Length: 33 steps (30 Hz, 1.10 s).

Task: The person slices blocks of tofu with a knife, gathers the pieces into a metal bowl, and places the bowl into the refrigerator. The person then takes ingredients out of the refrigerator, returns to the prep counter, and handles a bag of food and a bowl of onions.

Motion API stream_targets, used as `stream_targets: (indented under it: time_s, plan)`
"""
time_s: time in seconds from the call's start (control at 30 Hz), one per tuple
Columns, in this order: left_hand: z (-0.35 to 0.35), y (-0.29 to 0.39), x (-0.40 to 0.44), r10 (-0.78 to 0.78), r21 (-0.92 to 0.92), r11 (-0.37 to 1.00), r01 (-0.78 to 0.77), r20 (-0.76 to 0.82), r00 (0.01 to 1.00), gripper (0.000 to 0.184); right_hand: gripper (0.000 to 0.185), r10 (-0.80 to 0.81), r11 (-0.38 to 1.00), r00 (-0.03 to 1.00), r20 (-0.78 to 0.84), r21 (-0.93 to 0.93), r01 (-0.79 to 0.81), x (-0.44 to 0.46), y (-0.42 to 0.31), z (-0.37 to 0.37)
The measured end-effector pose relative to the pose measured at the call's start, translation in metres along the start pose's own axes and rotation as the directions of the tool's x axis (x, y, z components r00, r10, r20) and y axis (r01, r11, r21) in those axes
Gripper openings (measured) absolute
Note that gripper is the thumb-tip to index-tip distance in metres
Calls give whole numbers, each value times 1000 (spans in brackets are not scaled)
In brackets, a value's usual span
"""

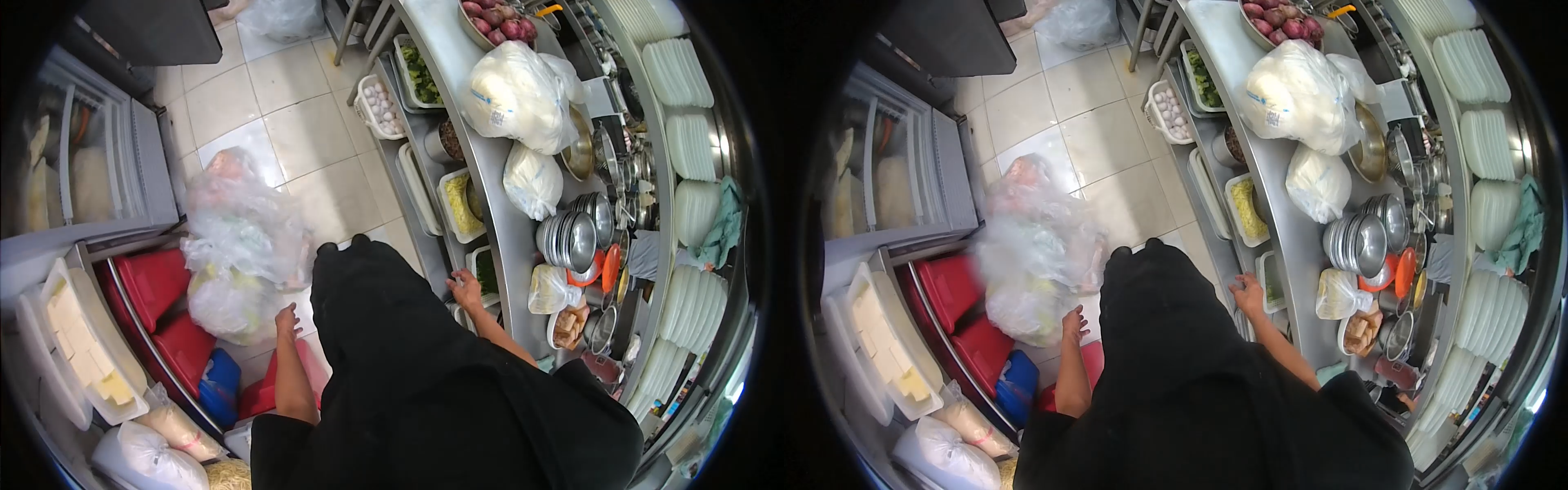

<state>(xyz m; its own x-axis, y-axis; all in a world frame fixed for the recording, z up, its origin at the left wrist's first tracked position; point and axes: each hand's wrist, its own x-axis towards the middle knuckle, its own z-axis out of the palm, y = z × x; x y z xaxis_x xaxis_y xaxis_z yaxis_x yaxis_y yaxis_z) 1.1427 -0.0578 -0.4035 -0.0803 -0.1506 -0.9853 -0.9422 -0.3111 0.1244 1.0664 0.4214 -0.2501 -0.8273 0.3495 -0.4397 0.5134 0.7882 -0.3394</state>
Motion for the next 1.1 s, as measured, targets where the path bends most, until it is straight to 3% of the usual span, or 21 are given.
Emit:
stream_targets:
  time_s: [0.1,0.17,0.2,0.27,0.33,0.47,0.6,0.63,0.8,0.9,1.0,1.03,1.1]
  plan:
    - [1,-5,0,37,-26,999,-39,-88,995,49,38,117,986,988,102,104,-128,14,26,11]
    - [5,-6,-9,21,15,1000,-19,-103,995,41,40,188,982,974,126,-20,-187,20,37,14]
    - [10,-6,-18,24,27,999,-21,-110,994,38,39,234,964,955,183,86,-253,31,63,27]
    - [21,0,-38,-9,86,996,15,-65,998,53,38,306,888,889,342,235,-396,55,114,55]
    - [32,-1,-48,71,190,980,-53,-90,993,43,33,333,846,883,331,308,-435,43,70,33]
    - [52,-2,-69,176,242,961,-135,-154,972,45,33,358,797,802,478,291,-529,62,63,40]
    - [56,-13,-75,171,291,947,-136,-97,980,42,32,350,791,762,545,264,-552,94,49,57]
    - [57,-16,-74,78,229,972,-43,-146,986,40,32,342,796,760,553,259,-547,104,40,58]
    - [57,-19,-50,-109,102,986,128,-181,977,39,31,304,832,773,557,240,-500,164,-22,69]
    - [57,4,-28,-104,19,994,110,-203,974,37,33,298,848,784,544,226,-479,203,-65,70]
    - [49,55,-10,14,-37,999,-21,-175,985,35,30,254,863,782,570,231,-449,240,-120,66]
    - [45,78,-7,61,-25,997,-69,-232,971,36,31,250,869,792,556,232,-437,250,-140,64]
    - [30,135,-5,227,144,971,-190,-311,923,42,31,232,877,814,532,248,-412,273,-186,66]
